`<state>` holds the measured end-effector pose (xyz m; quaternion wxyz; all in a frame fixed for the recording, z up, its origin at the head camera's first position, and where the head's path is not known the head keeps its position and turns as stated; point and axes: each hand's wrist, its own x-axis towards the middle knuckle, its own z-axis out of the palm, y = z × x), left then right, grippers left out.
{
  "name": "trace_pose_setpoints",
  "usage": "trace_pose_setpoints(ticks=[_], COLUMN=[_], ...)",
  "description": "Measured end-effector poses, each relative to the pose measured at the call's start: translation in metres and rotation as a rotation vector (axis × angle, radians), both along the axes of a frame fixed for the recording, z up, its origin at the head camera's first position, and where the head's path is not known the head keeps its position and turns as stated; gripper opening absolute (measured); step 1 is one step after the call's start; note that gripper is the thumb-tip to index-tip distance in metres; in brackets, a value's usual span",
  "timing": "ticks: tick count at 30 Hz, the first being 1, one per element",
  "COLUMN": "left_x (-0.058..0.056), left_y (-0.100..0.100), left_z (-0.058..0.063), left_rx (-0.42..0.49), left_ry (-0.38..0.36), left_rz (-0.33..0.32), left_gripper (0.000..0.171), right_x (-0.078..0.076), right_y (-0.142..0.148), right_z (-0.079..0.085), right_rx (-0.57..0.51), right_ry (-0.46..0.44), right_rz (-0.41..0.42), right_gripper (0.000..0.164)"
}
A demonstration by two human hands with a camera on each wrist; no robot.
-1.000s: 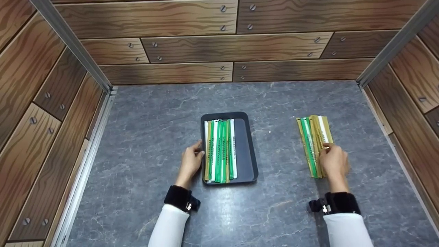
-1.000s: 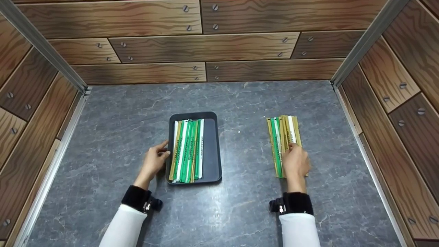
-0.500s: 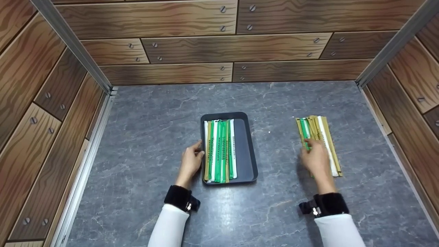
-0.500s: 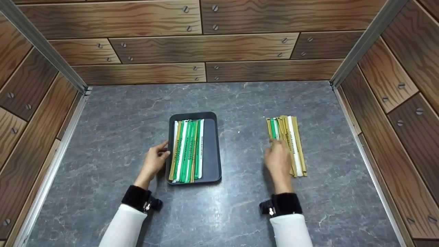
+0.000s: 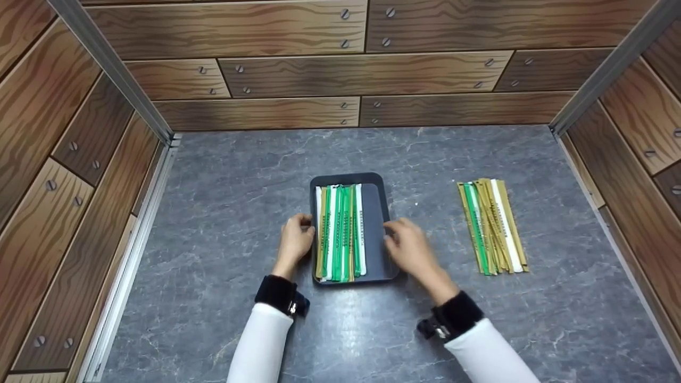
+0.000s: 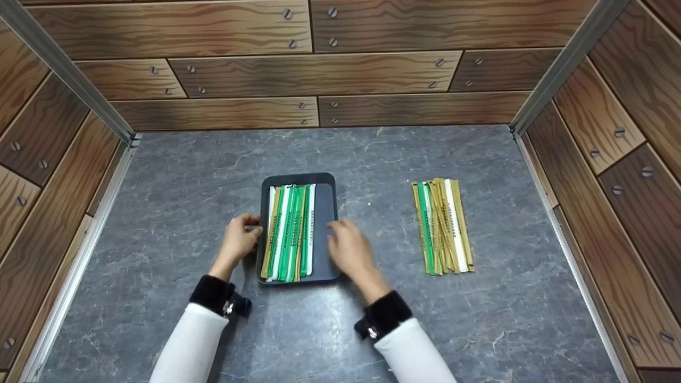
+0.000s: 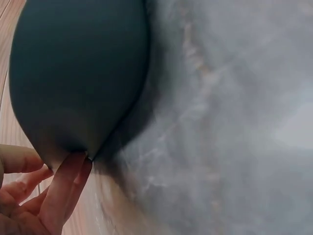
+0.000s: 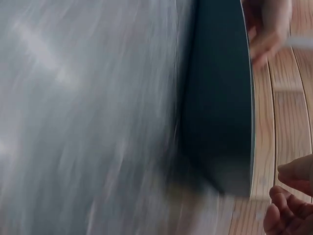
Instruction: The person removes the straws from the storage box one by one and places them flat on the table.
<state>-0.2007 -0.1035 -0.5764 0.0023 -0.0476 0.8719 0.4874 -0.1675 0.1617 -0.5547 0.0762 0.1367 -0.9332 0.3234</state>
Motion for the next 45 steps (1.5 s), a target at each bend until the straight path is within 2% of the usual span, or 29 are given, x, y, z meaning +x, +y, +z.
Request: trace_pose_setpoints(ticks=[4,6,11,15,18,26,34,45], left_x=[-0.007,-0.009,-0.013,-0.015,-0.015,-0.014,-0.012,-0.012], left_y=[0.001,0.001,0.002,0.001,0.0,-0.001,-0.001,-0.001], left_z=[0.002,0.002,0.001,0.001,0.001,-0.001,-0.002,-0.003], left_rx=[-0.03,-0.046,-0.082,-0.102,-0.089,-0.075,-0.049,-0.037], left_ry=[0.012,0.017,0.012,-0.012,-0.034,-0.018,-0.029,-0.004], left_rz=[0.017,0.02,0.021,0.008,-0.006,-0.009,-0.01,0.002], left_gripper=[0.017,0.023,0.049,0.051,0.049,0.048,0.049,0.05], right_x=[-0.002,-0.003,-0.004,-0.005,-0.006,-0.008,-0.013,-0.012], right_y=[-0.029,-0.04,-0.058,-0.064,-0.065,-0.055,-0.052,-0.053], right_z=[-0.001,-0.003,-0.012,-0.019,-0.02,-0.019,-0.018,-0.021], right_rx=[0.045,0.09,0.247,0.324,0.332,0.25,0.218,0.147], right_ry=[-0.065,-0.121,-0.243,-0.231,-0.208,-0.197,-0.266,-0.222], right_rz=[0.085,0.124,0.224,0.266,0.238,0.169,0.092,0.004], right_gripper=[0.03,0.035,0.049,0.049,0.045,0.037,0.028,0.031])
